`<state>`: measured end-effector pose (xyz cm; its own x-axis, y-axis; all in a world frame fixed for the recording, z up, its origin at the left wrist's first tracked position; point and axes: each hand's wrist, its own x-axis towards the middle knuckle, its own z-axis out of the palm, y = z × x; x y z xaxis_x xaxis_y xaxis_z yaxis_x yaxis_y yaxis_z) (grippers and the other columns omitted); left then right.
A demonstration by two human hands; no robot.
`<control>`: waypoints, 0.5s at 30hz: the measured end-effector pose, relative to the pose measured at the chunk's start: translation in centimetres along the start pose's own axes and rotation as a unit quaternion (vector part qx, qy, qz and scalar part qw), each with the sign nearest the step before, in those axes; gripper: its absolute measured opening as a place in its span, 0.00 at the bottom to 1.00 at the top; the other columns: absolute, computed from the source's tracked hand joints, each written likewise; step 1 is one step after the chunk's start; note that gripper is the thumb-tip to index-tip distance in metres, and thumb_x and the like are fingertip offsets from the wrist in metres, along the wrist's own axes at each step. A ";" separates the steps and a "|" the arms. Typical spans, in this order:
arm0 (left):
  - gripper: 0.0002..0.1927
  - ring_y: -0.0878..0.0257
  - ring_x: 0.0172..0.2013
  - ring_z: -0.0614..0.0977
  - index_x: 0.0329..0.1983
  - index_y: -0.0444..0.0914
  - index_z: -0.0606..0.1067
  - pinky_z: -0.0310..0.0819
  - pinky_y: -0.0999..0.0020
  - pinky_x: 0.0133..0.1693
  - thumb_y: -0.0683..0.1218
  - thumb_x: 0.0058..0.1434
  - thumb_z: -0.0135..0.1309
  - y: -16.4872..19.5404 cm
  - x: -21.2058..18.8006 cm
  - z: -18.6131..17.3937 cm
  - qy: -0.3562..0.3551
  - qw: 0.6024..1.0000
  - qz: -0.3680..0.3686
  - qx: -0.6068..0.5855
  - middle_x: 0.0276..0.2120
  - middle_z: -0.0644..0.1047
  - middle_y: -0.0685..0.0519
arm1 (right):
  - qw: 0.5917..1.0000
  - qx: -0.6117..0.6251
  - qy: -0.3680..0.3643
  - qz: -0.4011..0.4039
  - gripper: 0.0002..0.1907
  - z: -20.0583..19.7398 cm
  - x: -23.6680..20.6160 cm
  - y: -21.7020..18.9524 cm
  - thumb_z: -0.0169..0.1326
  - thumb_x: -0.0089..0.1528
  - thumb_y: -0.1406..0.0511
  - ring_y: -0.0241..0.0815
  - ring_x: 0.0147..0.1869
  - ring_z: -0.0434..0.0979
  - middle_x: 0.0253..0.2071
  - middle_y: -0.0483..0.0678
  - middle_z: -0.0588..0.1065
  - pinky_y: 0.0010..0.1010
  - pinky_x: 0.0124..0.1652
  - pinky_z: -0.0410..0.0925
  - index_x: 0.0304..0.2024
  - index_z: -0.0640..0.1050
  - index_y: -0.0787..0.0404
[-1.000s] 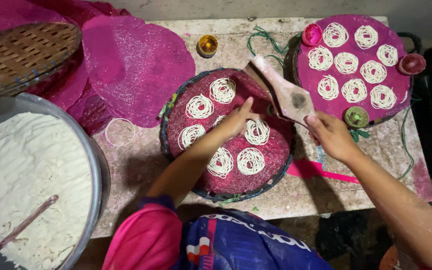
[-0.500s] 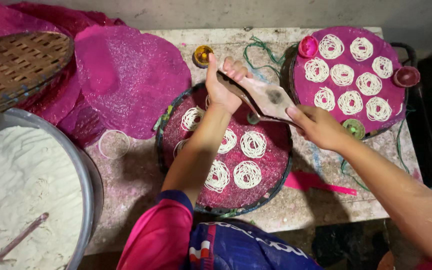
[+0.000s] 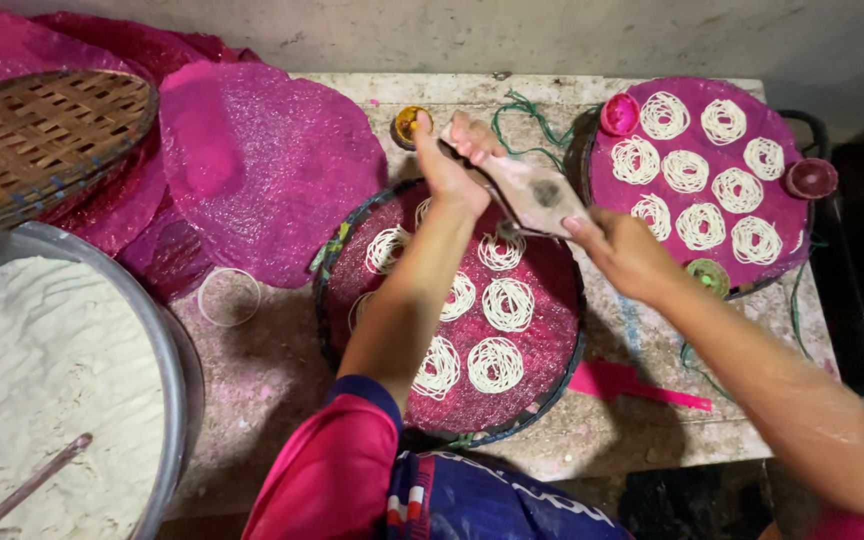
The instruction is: The person scoops dough from a large basin into a handheld noodle press, then squeezes the press over round pink trays to extrude noodle nests one at a time. They place the filled trays aside, cover them with woven bamboo lids, and reload the press with more dough to continue.
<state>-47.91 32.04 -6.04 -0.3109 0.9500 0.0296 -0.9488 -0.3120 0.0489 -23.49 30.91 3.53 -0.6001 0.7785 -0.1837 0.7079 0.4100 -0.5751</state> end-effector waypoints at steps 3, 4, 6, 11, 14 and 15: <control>0.29 0.65 0.20 0.59 0.19 0.46 0.59 0.59 0.65 0.34 0.69 0.66 0.38 0.7 -0.5 -0.2 0.005 1.000 -0.003 0.019 0.16 0.56 0.61 | 0.998 0.036 -0.036 0.042 0.31 0.8 -0.3 0.2 0.42 0.69 0.45 0.53 0.34 0.78 0.28 0.60 0.77 0.48 0.38 0.70 0.46 0.80 0.66; 0.29 0.65 0.19 0.58 0.19 0.46 0.59 0.59 0.65 0.33 0.69 0.65 0.38 0.4 -0.9 -0.3 0.031 0.999 -0.013 -0.001 0.15 0.57 0.61 | 0.995 0.035 -0.058 0.072 0.31 0.8 -0.4 0.4 0.42 0.69 0.45 0.55 0.32 0.77 0.26 0.62 0.75 0.50 0.37 0.70 0.44 0.81 0.65; 0.28 0.66 0.18 0.58 0.18 0.47 0.58 0.58 0.65 0.32 0.68 0.64 0.38 -0.6 -1.1 -0.4 0.070 0.997 -0.019 -0.023 0.14 0.57 0.61 | 0.993 -0.001 -0.066 0.101 0.32 0.1 -0.4 1.1 0.42 0.69 0.45 0.53 0.30 0.77 0.25 0.60 0.76 0.48 0.36 0.70 0.41 0.81 0.66; 0.26 0.65 0.19 0.60 0.21 0.46 0.59 0.62 0.63 0.34 0.66 0.66 0.38 -2.0 0.8 1.2 0.015 0.999 0.009 -0.030 0.17 0.58 0.60 | 0.997 -0.076 0.016 0.004 0.32 -1.8 0.8 3.0 0.45 0.69 0.45 0.45 0.29 0.75 0.24 0.53 0.74 0.42 0.36 0.67 0.41 0.80 0.68; 0.27 0.59 0.29 0.68 0.24 0.41 0.65 0.68 0.60 0.43 0.65 0.65 0.32 -0.3 0.2 1.6 -0.023 0.997 -0.062 -0.052 0.22 0.65 0.54 | 1.000 -0.009 0.025 -0.010 0.30 -0.9 1.2 3.4 0.46 0.69 0.46 0.41 0.28 0.73 0.24 0.50 0.74 0.37 0.34 0.67 0.44 0.80 0.69; 0.28 0.57 0.31 0.72 0.32 0.39 0.67 0.70 0.58 0.43 0.65 0.67 0.30 0.2 -0.1 1.5 0.036 0.993 -0.109 0.017 0.28 0.69 0.51 | 1.000 0.015 0.016 0.013 0.30 -0.7 1.0 3.6 0.47 0.69 0.47 0.40 0.28 0.73 0.23 0.51 0.74 0.37 0.33 0.67 0.43 0.80 0.69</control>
<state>-48.01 31.84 -4.53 -0.1035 0.9930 -0.0578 -0.9919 -0.0988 0.0798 -21.31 33.47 1.80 -0.5688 0.8040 -0.1732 0.7116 0.3754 -0.5939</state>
